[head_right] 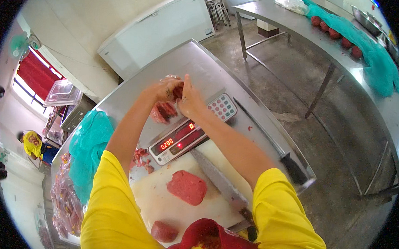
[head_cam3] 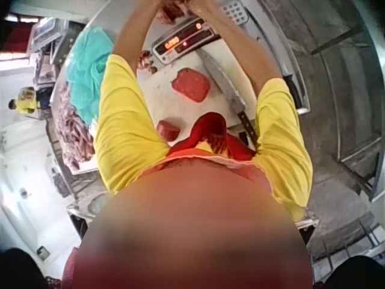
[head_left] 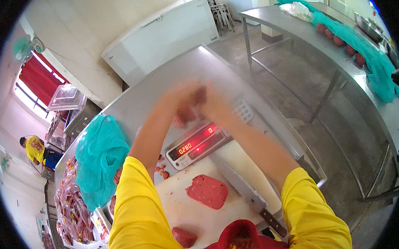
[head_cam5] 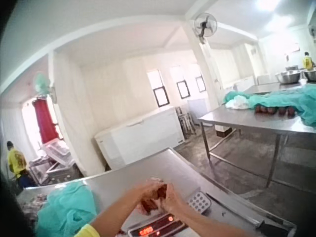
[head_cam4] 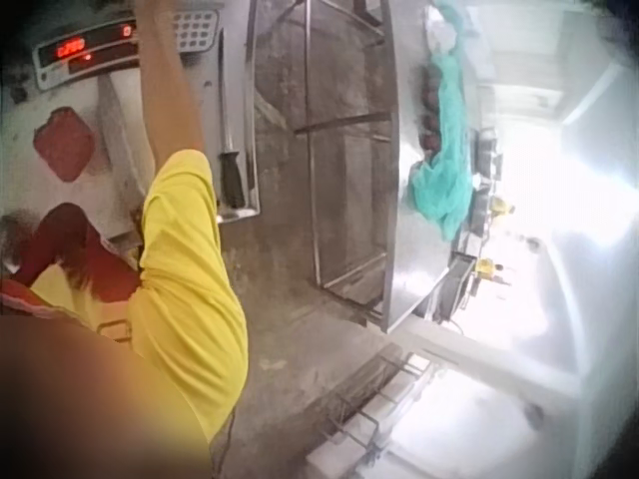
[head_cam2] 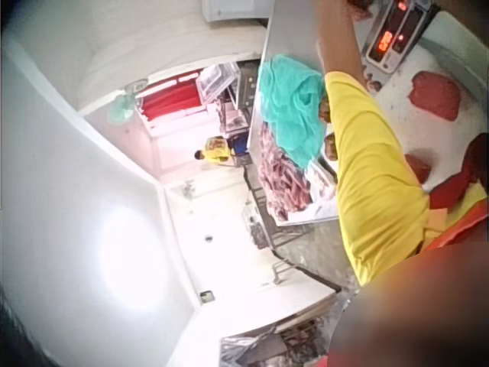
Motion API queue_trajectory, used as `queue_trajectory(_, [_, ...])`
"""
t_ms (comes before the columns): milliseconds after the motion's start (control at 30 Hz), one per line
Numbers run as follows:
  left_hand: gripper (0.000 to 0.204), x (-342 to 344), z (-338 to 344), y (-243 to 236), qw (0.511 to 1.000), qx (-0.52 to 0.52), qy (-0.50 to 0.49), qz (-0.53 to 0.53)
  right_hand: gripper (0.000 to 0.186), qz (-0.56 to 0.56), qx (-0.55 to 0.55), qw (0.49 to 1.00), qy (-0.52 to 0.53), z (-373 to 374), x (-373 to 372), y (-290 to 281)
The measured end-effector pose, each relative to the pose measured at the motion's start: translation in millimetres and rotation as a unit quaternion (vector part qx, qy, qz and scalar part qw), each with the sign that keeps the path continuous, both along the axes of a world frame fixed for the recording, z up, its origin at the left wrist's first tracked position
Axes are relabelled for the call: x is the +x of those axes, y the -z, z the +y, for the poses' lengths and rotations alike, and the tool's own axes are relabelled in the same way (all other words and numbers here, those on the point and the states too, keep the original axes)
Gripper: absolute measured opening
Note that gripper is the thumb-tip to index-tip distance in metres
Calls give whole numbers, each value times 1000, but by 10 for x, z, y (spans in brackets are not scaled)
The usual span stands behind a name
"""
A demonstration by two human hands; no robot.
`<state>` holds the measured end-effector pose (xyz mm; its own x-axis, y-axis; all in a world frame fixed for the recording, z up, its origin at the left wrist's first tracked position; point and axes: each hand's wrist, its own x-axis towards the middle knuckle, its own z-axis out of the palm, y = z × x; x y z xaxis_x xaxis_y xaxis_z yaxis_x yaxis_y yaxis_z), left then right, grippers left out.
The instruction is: The person slices red meat into portions on a white cutting board using a knife, then places the slices onto a digital scale to measure weight. The person repeats this process multiple times, handling the meat and knife throughout.
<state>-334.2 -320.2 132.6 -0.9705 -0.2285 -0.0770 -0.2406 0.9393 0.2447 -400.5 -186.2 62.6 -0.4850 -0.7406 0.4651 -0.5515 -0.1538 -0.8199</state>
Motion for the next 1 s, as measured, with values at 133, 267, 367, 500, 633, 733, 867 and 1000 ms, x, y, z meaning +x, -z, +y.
queue_trajectory(133, [55, 50, -171, 52, 992, 19, 9, -124, 80, -40, 56, 996, -65, -180, -7, 210])
queue_trajectory(267, [51, 474, -384, -44, 990, 124, -67, -5, 75, 9, 149, 982, -119, -207, -63, 335])
queue_trajectory(367, [50, 808, -397, 225, 912, 292, -171, 232, 74, 42, 124, 982, -138, -269, -2, 398])
queue_trajectory(500, [67, 850, -258, 740, 864, 278, -268, 322, 76, 46, 130, 982, -127, -364, 81, 365])
queue_trajectory(633, [78, 853, -218, 758, 854, 265, -335, 298, 72, 113, 211, 968, -78, -256, -219, 170])
queue_trajectory(733, [82, 978, -236, 553, 863, 166, -364, 309, 65, 15, 182, 980, -79, -118, -478, 9])
queue_trajectory(867, [78, 1307, -255, 275, 782, 244, -431, 379, 56, 61, 88, 992, -72, 25, -623, -140])
queue_trajectory(1000, [76, 1549, -241, 163, 770, 227, -410, 432, 53, 56, 61, 994, -71, 74, -600, -205])
